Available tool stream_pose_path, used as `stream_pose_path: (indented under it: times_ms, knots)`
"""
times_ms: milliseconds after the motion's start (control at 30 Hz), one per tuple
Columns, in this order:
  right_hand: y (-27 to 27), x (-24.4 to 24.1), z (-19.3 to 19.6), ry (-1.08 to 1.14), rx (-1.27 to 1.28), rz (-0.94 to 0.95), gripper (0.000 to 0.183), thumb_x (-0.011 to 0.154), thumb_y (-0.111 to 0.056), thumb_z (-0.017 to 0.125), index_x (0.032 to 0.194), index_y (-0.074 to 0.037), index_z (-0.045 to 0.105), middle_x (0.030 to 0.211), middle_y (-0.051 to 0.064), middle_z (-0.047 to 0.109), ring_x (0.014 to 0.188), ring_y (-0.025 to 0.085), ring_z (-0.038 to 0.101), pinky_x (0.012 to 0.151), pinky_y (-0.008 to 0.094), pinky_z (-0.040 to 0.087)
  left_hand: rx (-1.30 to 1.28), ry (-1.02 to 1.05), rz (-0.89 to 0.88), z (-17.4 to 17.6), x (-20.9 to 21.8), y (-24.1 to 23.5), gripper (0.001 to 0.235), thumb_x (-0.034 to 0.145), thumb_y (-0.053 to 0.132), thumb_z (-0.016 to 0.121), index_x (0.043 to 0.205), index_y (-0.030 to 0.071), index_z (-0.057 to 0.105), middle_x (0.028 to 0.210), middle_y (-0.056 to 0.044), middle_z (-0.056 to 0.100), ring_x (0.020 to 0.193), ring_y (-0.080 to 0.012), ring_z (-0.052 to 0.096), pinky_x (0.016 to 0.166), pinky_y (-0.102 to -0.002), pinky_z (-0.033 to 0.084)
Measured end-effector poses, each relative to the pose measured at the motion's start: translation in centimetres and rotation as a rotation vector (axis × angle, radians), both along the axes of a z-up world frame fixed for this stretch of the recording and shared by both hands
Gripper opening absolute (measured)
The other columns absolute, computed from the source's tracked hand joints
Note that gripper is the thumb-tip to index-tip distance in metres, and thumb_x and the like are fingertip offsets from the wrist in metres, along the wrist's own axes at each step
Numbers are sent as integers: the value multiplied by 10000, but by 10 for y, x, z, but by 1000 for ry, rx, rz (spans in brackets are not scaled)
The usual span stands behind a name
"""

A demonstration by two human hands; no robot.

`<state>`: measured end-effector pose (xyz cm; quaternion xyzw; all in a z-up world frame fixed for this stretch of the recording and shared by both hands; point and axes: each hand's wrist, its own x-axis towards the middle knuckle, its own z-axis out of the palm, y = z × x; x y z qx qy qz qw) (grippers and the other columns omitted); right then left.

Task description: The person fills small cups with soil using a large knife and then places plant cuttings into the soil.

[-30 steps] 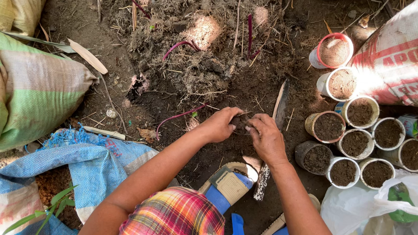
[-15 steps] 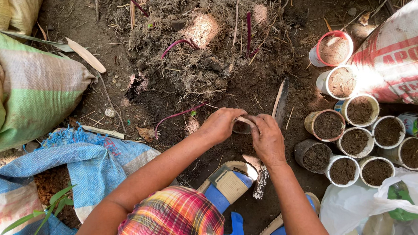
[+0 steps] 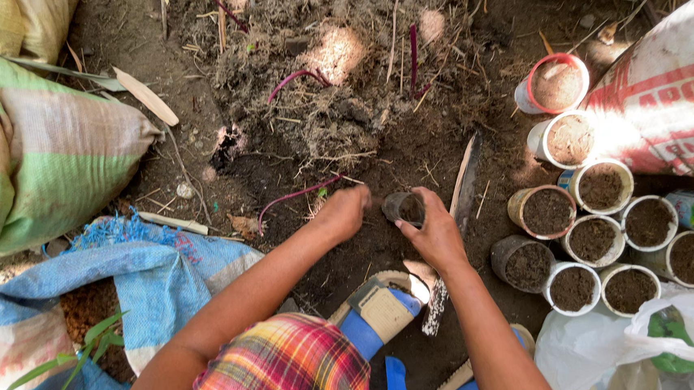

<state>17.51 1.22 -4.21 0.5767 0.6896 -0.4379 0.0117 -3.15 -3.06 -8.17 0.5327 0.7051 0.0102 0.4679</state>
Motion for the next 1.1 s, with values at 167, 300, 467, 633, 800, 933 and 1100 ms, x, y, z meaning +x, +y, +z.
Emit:
stream_pose_path:
  times_ms: [167,300,467,633,800,933,1100]
  knots:
    - [4,18,5,-53,184,35,721,804,-281,826,1422,-134,485,1399,148,600,1234,358,622,1051,459,491,-139,357,-484,-10,5,-25,376,939,100,632,1296,8,561,1352,-191,538,1274,-343,541,1031,-476,500]
    - [7,22,4,-97,303,92,733,767,-300,854,1385,-93,520,1372,170,591,1210,357,611,999,467,500,73,291,-415,-14,16,-23,594,877,0,647,1450,-3,491,1510,-202,456,1436,-345,446,1173,-410,453]
    - [34,19,8,-151,347,-52,737,766,-281,851,1394,-93,516,1325,161,594,1197,370,619,972,484,526,459,414,-619,-39,11,8,903,854,207,737,1555,-36,224,1612,-259,220,1489,-399,268,1201,-428,318]
    - [43,18,0,-223,670,113,830,660,-199,879,1375,-7,503,1348,264,491,1220,445,507,1020,498,483,356,508,-710,-42,9,16,1158,806,390,799,1572,-98,82,1669,-261,107,1534,-380,210,1221,-406,306]
    - [-3,-4,-44,100,393,442,508,944,-132,709,1412,-120,512,1522,145,472,1494,297,443,1246,371,438,371,423,-618,-67,9,-12,1137,828,403,783,1586,-84,90,1647,-234,186,1488,-363,286,1211,-436,332]
    - [-4,-27,-80,103,164,194,816,871,-88,692,1578,-26,291,1628,232,254,1518,393,237,1258,462,270,289,293,-454,-84,6,-45,978,847,199,743,1613,4,166,1632,-178,252,1489,-350,297,1214,-404,308]
    - [12,-41,-84,-105,164,240,947,811,-113,730,1571,-13,173,1645,225,109,1526,413,131,1245,463,227,306,124,-279,-79,-14,-62,665,920,156,673,1508,38,385,1549,-175,369,1472,-368,314,1247,-459,274]
